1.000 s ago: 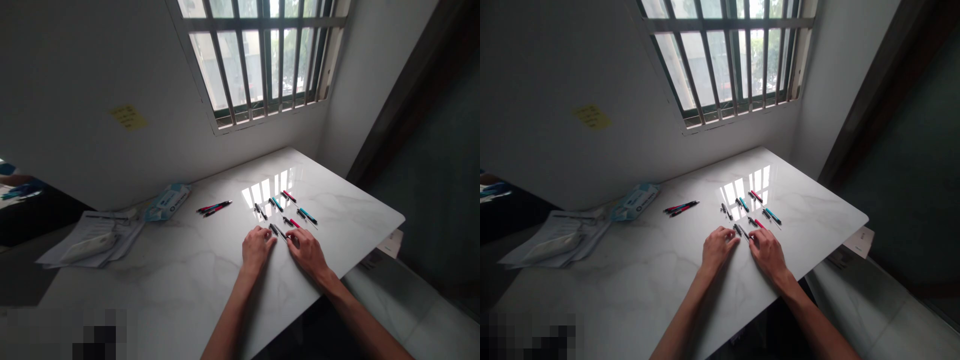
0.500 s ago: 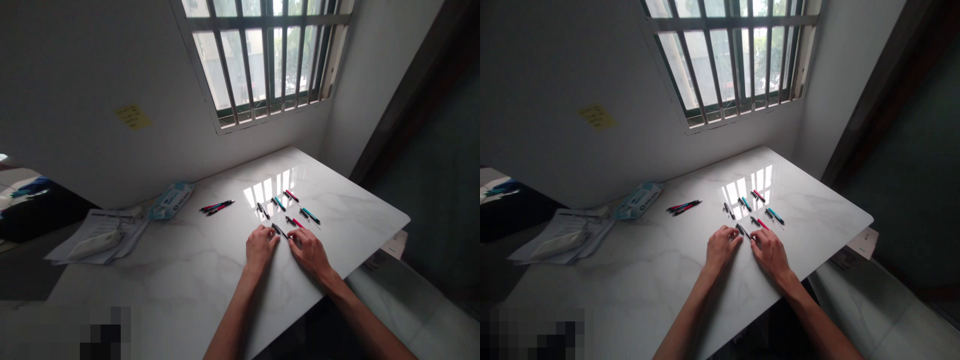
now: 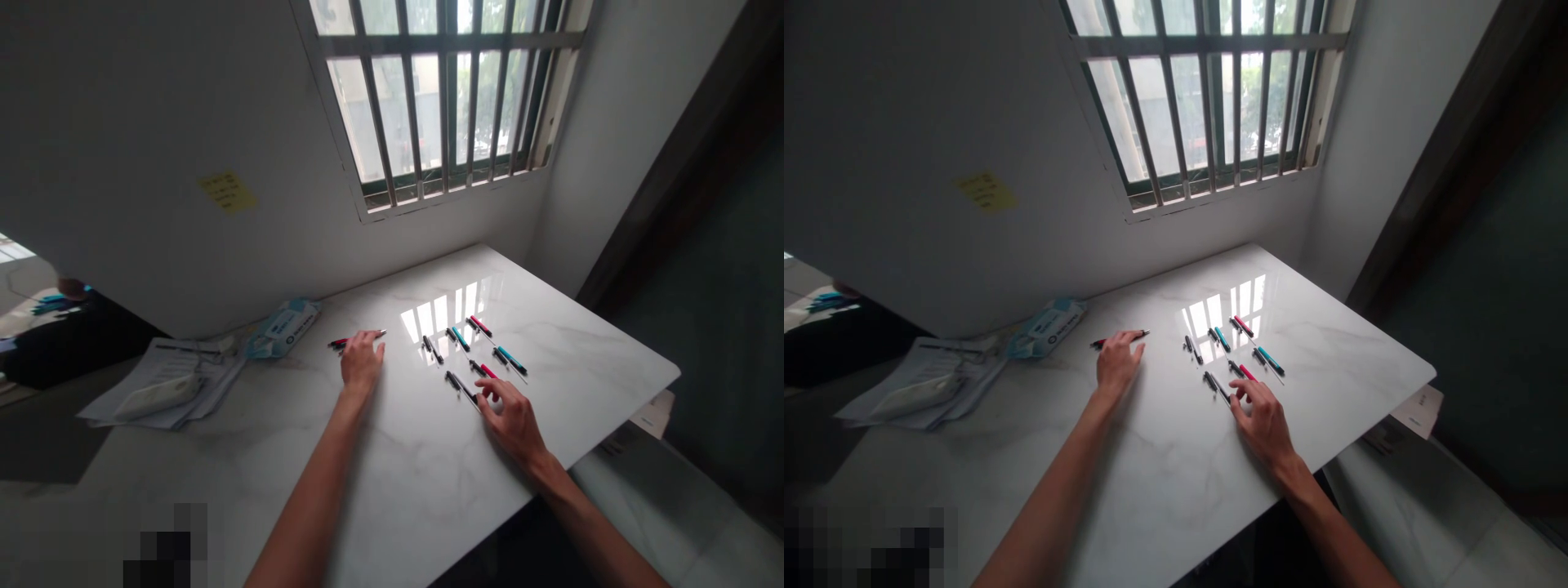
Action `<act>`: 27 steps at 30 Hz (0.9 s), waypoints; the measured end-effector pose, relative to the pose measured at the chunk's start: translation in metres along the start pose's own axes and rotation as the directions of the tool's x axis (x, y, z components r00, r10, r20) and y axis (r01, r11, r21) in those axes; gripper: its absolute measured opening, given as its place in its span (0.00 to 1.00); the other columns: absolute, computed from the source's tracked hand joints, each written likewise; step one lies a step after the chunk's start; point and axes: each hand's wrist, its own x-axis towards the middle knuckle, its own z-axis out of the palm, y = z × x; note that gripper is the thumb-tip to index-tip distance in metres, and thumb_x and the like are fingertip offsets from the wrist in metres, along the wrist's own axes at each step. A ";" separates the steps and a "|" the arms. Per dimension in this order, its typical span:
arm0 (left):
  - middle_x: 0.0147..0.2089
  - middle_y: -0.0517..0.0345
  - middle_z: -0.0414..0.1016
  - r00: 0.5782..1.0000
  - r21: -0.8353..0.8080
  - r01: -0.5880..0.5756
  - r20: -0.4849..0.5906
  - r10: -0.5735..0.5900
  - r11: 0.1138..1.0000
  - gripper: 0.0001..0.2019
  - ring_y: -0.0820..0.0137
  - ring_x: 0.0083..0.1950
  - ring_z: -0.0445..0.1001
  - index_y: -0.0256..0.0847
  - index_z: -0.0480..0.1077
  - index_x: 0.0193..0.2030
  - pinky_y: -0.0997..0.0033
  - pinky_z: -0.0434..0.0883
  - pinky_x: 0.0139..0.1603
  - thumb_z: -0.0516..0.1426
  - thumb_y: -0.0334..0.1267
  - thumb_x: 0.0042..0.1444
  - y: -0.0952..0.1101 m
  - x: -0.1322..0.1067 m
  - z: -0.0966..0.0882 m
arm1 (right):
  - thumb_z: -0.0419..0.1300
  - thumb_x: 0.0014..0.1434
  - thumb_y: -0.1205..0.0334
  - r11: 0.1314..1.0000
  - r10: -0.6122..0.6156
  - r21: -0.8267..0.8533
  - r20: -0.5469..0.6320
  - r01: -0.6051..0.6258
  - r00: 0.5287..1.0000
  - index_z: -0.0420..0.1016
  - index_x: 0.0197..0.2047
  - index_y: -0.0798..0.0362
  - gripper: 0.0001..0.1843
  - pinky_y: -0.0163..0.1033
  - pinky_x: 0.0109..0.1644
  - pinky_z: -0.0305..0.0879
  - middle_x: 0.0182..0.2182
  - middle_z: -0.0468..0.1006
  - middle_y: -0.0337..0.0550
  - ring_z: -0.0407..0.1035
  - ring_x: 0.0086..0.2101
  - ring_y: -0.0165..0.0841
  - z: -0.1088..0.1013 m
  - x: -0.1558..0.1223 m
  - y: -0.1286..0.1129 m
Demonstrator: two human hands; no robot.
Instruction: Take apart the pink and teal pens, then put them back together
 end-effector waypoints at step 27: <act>0.57 0.50 0.82 0.992 0.019 0.064 0.110 -0.066 0.998 0.15 0.58 0.55 0.79 0.45 0.81 0.54 0.64 0.72 0.56 0.58 0.41 0.65 -0.097 0.031 0.018 | 0.58 0.65 0.65 0.996 -0.013 0.089 0.073 0.007 0.997 0.81 0.42 0.50 0.09 0.45 0.50 0.72 0.39 0.83 0.45 0.76 0.44 0.42 -0.003 0.004 -0.005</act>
